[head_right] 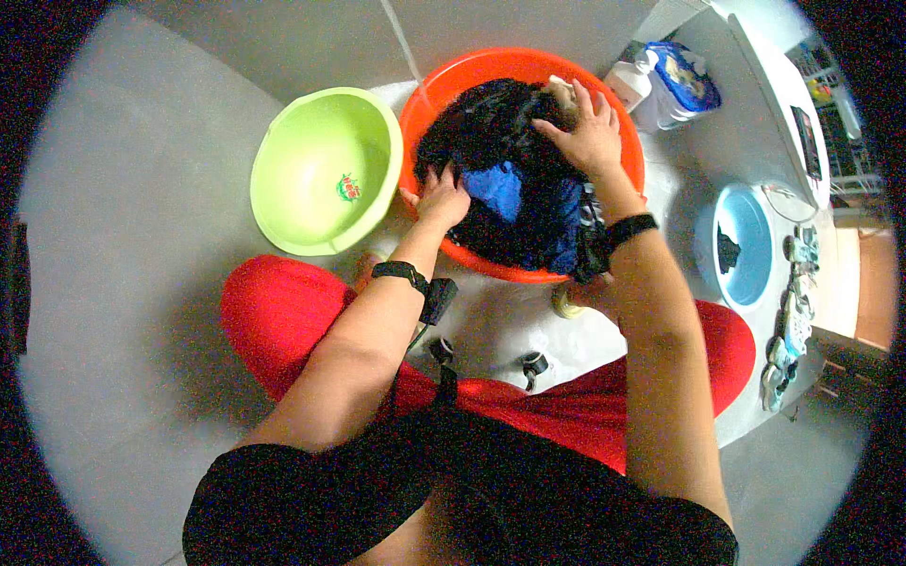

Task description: The person sorts dark and light clothing between two basins and washes them by hand in soapy water while rinsing with a continuous stream from a tap.

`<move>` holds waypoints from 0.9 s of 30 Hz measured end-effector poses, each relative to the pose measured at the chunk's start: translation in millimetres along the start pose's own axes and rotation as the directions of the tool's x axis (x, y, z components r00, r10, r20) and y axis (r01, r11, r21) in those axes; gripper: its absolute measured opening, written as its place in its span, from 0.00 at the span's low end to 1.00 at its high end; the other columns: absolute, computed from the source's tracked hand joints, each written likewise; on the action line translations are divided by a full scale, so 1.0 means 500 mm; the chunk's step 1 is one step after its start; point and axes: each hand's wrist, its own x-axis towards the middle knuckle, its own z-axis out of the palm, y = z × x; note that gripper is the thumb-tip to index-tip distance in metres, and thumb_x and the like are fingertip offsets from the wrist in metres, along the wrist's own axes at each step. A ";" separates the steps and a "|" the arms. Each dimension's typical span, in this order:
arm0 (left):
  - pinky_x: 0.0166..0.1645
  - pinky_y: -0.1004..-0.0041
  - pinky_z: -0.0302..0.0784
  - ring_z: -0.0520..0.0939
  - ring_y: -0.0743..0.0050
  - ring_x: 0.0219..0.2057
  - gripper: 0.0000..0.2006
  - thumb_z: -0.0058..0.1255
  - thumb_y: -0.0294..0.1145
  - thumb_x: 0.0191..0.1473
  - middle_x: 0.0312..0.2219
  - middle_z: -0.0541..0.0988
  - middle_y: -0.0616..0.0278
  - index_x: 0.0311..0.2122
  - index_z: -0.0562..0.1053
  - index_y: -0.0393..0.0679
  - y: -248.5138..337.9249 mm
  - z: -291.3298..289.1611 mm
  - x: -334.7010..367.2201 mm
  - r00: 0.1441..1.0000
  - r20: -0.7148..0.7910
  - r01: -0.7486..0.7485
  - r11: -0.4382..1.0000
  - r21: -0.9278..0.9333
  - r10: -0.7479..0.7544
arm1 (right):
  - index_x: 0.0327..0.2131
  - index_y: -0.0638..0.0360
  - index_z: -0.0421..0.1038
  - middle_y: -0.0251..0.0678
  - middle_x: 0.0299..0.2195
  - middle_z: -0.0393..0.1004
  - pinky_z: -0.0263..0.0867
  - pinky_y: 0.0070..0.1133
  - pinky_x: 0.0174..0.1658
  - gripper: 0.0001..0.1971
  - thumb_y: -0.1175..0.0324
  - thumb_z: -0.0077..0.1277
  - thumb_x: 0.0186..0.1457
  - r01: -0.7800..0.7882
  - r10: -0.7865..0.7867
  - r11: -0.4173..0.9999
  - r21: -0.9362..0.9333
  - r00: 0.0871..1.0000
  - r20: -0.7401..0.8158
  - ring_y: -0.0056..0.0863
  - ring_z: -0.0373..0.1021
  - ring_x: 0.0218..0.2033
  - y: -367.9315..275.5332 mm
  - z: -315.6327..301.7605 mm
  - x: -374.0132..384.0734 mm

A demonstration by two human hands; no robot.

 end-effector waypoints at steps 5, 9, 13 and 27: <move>0.59 0.35 0.18 0.51 0.57 0.64 0.28 0.27 0.50 0.59 0.62 0.49 0.46 0.64 0.49 0.56 -0.027 -0.004 -0.006 0.997 0.079 0.013 0.998 0.060 -0.017 | 0.60 0.47 0.52 0.53 0.52 0.64 0.57 0.33 0.56 0.41 0.39 0.51 0.45 -0.008 -0.024 0.998 0.060 0.864 0.504 0.45 0.61 0.54 -0.023 0.045 0.004; 0.59 0.35 0.20 0.52 0.58 0.64 0.28 0.25 0.50 0.59 0.63 0.49 0.48 0.64 0.47 0.57 -0.020 -0.005 -0.007 0.994 0.107 -0.007 0.991 0.134 -0.007 | 0.58 0.49 0.54 0.51 0.51 0.65 0.58 0.33 0.55 0.40 0.38 0.48 0.46 -0.040 0.043 0.999 -0.016 0.879 0.476 0.46 0.64 0.51 0.004 0.081 -0.013; 0.60 0.37 0.19 0.57 0.61 0.62 0.31 0.23 0.52 0.58 0.59 0.60 0.51 0.65 0.46 0.54 -0.001 -0.039 -0.008 0.959 0.272 0.034 0.988 0.148 -0.074 | 0.56 0.53 0.57 0.51 0.47 0.68 0.62 0.34 0.51 0.39 0.38 0.47 0.45 -0.026 0.014 0.999 0.019 0.871 0.490 0.46 0.67 0.48 -0.022 0.027 -0.015; 0.64 0.52 0.44 0.61 0.57 0.60 0.26 0.42 0.41 0.52 0.58 0.62 0.53 0.56 0.65 0.41 0.094 -0.130 -0.045 0.898 0.380 0.081 0.932 0.352 -0.222 | 0.50 0.54 0.62 0.47 0.40 0.73 0.67 0.36 0.43 0.33 0.41 0.49 0.46 0.110 -0.093 0.994 0.013 0.760 0.643 0.42 0.71 0.41 -0.092 -0.032 -0.092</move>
